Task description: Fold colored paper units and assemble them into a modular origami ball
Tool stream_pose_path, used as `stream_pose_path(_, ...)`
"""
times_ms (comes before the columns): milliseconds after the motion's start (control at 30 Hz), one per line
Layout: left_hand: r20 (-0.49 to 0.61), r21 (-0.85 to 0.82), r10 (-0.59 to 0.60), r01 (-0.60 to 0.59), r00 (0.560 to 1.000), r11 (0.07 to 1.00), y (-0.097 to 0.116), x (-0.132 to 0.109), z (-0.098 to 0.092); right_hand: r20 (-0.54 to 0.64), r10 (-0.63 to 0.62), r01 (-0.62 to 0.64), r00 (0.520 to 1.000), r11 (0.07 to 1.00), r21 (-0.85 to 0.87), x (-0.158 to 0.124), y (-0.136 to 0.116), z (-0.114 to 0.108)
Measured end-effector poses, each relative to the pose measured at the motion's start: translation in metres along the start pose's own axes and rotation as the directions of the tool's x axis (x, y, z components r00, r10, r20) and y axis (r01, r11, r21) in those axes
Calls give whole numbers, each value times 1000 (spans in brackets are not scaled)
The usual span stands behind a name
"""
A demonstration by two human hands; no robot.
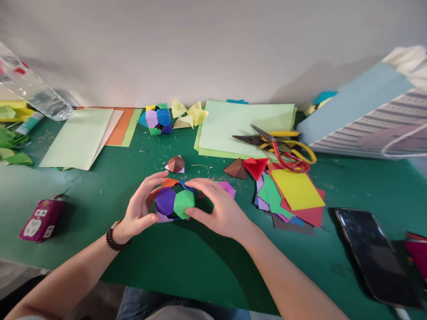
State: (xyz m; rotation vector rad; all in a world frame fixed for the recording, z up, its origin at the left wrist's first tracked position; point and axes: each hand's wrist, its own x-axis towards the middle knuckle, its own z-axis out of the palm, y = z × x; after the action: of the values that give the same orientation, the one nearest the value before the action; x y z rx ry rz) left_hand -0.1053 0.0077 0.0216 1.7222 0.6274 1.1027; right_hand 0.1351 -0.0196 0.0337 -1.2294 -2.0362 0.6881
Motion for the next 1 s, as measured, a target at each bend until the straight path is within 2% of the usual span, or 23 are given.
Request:
stream_pose_path(133,46,11,-5,4,999,1000,4,-1,-3,-23,21,-18,1000,992,126,0,-3,-6)
stream_pose_path(300,66,129,69,-77,995,989,5,-1,-3,0,-71,71,997,997,36,-2,-8,-11)
stream_pose_path(600,40,191,134,-139,990,972,5,-2,1,-18,-109,110,994,993,38,-4,-7,-10)
stream_pose_path(833,70,306,294,-301,953,903,14,-6,2,-21,-255,255,967,966,45,-2,-6,-15)
stream_pose_path(1000,97,330,346,-358,933,874,15,-6,1,-12,-295,296,955,954,48,-1,-6,-17)
